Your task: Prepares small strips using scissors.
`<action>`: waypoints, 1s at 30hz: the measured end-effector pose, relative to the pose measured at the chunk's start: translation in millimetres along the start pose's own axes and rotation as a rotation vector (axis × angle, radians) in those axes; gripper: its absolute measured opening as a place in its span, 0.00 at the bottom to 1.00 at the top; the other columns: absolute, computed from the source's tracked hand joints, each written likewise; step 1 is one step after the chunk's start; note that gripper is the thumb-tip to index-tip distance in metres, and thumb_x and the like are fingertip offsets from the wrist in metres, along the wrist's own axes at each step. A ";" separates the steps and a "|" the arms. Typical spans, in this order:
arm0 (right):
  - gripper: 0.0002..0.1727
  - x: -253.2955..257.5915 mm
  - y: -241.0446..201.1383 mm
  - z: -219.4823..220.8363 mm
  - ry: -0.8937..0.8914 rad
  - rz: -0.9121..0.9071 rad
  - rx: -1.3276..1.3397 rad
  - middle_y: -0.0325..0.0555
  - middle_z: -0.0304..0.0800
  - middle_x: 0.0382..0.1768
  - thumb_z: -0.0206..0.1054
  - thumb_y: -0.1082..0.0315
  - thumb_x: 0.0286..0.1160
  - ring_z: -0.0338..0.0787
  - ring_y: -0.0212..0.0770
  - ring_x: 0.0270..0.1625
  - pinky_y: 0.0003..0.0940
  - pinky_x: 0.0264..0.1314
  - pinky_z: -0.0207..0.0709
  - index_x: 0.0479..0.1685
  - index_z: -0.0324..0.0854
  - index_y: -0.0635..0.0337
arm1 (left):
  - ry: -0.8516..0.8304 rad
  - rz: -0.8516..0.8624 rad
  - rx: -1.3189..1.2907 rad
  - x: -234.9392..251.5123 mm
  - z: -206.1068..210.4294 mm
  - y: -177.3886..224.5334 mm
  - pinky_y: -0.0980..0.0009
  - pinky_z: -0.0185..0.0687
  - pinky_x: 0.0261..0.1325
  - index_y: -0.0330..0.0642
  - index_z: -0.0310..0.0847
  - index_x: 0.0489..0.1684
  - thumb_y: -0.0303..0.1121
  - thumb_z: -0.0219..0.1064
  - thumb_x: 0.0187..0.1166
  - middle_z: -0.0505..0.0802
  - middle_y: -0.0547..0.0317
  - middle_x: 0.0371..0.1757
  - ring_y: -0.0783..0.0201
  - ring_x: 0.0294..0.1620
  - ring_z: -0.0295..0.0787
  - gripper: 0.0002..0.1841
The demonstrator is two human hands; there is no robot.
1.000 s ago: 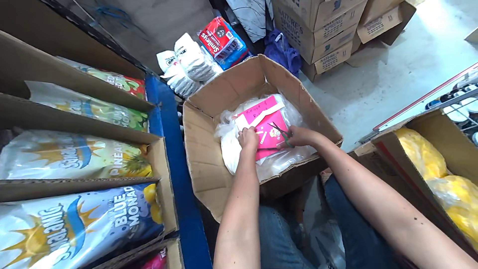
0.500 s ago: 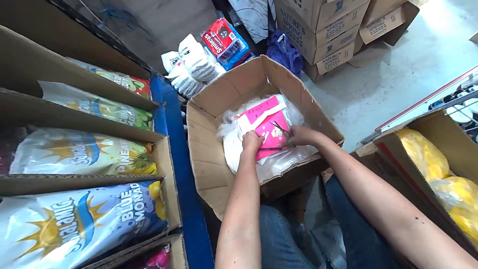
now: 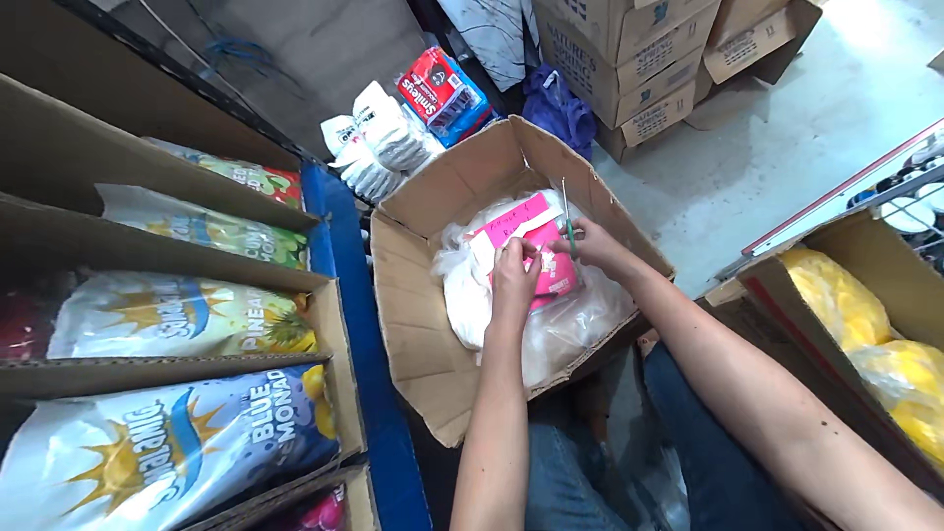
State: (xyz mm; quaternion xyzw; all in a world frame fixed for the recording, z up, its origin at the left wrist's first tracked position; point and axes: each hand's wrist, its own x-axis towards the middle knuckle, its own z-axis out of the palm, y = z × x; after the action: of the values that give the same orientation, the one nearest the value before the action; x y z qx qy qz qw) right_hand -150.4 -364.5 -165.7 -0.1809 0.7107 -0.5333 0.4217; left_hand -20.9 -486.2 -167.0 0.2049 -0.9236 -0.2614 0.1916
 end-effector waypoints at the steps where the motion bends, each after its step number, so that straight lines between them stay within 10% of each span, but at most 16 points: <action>1: 0.30 -0.2 0.4 -0.2 -0.010 -0.009 0.051 0.55 0.87 0.55 0.73 0.59 0.79 0.82 0.39 0.41 0.37 0.43 0.75 0.75 0.69 0.63 | 0.025 0.062 0.023 -1.2 0.8 5.6 0.47 0.82 0.59 0.26 0.83 0.47 0.25 0.72 0.76 0.93 0.40 0.43 0.42 0.51 0.89 0.10; 5: 0.20 1.1 0.6 -2.1 -0.018 -0.022 0.231 0.42 0.89 0.39 0.68 0.65 0.83 0.76 0.27 0.27 0.24 0.30 0.68 0.68 0.73 0.61 | 0.080 0.234 0.110 -0.7 3.8 11.0 0.48 0.84 0.56 0.29 0.84 0.41 0.22 0.71 0.75 0.92 0.42 0.40 0.42 0.48 0.90 0.05; 11: 0.20 2.0 2.5 -0.9 -0.003 -0.041 0.233 0.44 0.87 0.41 0.69 0.69 0.80 0.76 0.29 0.30 0.26 0.31 0.68 0.68 0.74 0.60 | 0.079 0.278 0.081 -1.6 1.9 8.7 0.48 0.83 0.58 0.30 0.85 0.40 0.21 0.73 0.72 0.92 0.42 0.42 0.41 0.50 0.89 0.05; 18: 0.20 0.3 4.2 0.0 0.008 -0.093 0.198 0.44 0.86 0.40 0.68 0.73 0.79 0.74 0.29 0.29 0.25 0.30 0.66 0.68 0.71 0.59 | 0.047 -0.072 -0.129 -1.7 -6.1 -2.5 0.50 0.79 0.60 0.31 0.83 0.57 0.31 0.73 0.77 0.93 0.44 0.50 0.47 0.55 0.88 0.16; 23: 0.25 -1.8 4.1 2.1 0.093 -0.021 0.064 0.54 0.87 0.49 0.70 0.70 0.79 0.77 0.37 0.36 0.34 0.37 0.70 0.74 0.69 0.63 | -0.265 -0.412 -0.121 -1.4 7.2 -29.7 0.46 0.78 0.69 0.29 0.85 0.61 0.32 0.67 0.83 0.92 0.38 0.55 0.44 0.59 0.88 0.15; 30: 0.27 -1.7 4.3 0.7 0.093 0.001 0.005 0.55 0.87 0.49 0.70 0.66 0.81 0.78 0.38 0.37 0.36 0.40 0.71 0.75 0.69 0.62 | -0.461 -0.501 0.186 11.5 20.1 -31.3 0.40 0.70 0.77 0.32 0.86 0.61 0.36 0.70 0.81 0.90 0.34 0.62 0.37 0.72 0.80 0.18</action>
State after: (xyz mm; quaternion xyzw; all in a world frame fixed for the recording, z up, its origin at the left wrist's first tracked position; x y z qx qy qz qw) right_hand -148.0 -362.1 -169.0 -0.1544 0.7283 -0.5427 0.3890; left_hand -31.1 -508.0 -197.6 0.3775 -0.8834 -0.2544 -0.1117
